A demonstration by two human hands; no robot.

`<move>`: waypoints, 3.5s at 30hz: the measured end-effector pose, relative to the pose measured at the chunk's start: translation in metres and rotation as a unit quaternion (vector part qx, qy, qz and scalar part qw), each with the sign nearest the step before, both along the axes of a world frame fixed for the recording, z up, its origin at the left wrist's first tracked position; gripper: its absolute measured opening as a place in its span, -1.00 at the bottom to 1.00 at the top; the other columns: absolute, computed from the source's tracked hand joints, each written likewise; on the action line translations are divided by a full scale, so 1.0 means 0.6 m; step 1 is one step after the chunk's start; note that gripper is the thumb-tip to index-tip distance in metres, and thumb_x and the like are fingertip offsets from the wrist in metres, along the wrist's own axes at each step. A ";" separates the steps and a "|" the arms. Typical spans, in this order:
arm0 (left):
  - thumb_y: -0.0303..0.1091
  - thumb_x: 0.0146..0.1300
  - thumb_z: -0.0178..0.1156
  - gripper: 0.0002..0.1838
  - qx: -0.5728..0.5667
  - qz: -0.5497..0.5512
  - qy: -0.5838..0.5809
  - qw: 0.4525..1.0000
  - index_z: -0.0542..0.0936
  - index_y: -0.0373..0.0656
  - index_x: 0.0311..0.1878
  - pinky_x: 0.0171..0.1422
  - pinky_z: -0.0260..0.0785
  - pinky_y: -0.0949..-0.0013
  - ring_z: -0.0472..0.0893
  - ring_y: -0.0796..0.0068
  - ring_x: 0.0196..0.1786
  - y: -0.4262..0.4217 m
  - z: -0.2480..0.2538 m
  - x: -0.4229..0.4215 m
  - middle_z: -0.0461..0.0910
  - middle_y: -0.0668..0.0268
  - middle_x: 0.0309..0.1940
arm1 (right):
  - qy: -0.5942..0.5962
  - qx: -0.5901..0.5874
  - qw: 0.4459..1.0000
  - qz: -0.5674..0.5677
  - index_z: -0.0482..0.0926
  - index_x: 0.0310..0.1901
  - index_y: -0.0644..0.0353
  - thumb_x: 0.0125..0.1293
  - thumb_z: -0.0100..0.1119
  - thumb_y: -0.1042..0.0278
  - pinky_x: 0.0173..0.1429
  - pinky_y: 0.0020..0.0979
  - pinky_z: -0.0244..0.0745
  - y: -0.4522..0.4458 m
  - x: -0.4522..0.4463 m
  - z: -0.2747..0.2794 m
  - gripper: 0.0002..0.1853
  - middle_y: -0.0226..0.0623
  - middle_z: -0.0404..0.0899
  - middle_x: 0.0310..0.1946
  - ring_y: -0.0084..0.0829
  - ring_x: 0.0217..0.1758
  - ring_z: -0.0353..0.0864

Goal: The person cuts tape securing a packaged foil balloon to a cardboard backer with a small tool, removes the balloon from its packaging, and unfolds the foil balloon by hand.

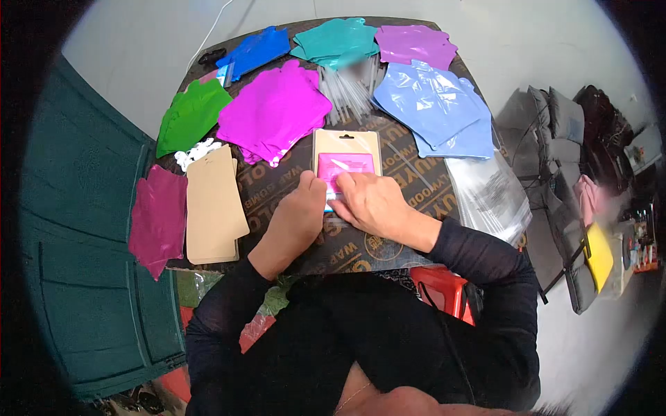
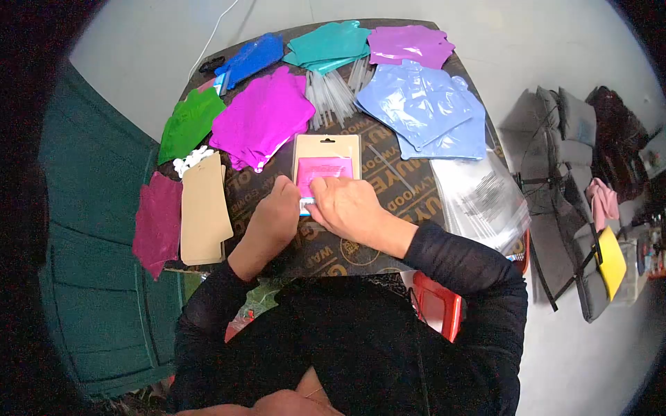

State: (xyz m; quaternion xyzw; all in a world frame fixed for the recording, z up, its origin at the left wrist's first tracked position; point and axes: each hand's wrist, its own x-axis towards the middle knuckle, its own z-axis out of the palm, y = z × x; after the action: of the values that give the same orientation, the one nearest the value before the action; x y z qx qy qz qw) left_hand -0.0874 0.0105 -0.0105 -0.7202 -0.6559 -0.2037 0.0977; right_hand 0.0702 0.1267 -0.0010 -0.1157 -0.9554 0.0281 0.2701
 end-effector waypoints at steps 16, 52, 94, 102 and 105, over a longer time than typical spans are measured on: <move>-0.42 0.12 0.14 -0.86 0.059 -0.044 0.125 0.989 0.40 -0.17 -0.29 -0.47 0.33 0.32 0.42 0.28 -0.39 -0.016 0.048 0.006 0.36 0.19 -0.33 | -0.040 0.024 0.994 -0.103 0.38 -0.21 0.22 0.30 0.17 -0.01 -0.61 -0.28 0.36 -0.013 -0.019 0.001 -0.60 -0.20 0.58 -0.63 -0.15 -0.65 0.59; -0.60 0.14 0.17 -0.86 0.056 -0.024 -0.202 0.978 0.44 -0.24 -0.26 -0.35 0.34 0.17 0.42 0.12 -0.45 -0.039 0.032 0.099 0.40 0.15 -0.36 | -0.006 -0.131 0.989 0.062 0.43 -0.15 0.18 0.18 0.27 0.19 0.08 -0.21 0.32 0.009 0.028 0.005 -0.68 -0.12 0.41 -0.04 -0.12 -0.06 0.37; -0.45 0.13 0.29 -0.81 -0.013 -0.075 -0.113 0.991 0.49 -0.22 -0.23 -0.07 0.43 0.20 0.51 0.15 -0.23 -0.001 0.043 0.093 0.41 0.13 -0.25 | -0.098 -0.050 0.980 -0.168 0.40 -0.42 0.27 0.13 0.20 0.50 -0.41 -0.24 0.40 0.043 0.208 0.061 -0.86 -0.17 0.50 -0.55 -0.11 -0.56 0.48; -0.45 0.15 0.32 -0.75 -0.067 -0.045 -0.155 0.985 0.47 -0.29 -0.18 -0.10 0.47 0.07 0.57 0.03 -0.27 0.005 0.048 0.086 0.40 0.06 -0.18 | -0.027 -0.205 0.968 -0.141 0.47 -0.45 0.29 0.04 0.19 0.60 -0.46 -0.35 0.31 -0.007 0.260 0.137 -0.92 -0.24 0.49 -0.57 -0.25 -0.61 0.37; -0.44 0.16 0.32 -0.73 -0.100 -0.056 -0.186 0.976 0.46 -0.31 -0.16 -0.10 0.47 0.04 0.58 -0.02 -0.27 0.010 0.055 0.079 0.39 0.06 -0.15 | -0.069 -0.310 0.938 -0.137 0.50 -0.47 0.30 0.02 0.20 0.60 -0.45 -0.39 0.31 -0.023 0.279 0.156 -0.94 -0.26 0.50 -0.58 -0.31 -0.60 0.34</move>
State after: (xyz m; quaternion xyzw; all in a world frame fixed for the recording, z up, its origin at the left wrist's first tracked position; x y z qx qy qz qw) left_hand -0.0400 0.0166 0.0227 -0.7114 -0.6384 -0.2723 -0.1104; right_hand 0.2375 0.1128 0.0925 -0.3252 -0.8906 0.2775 0.1553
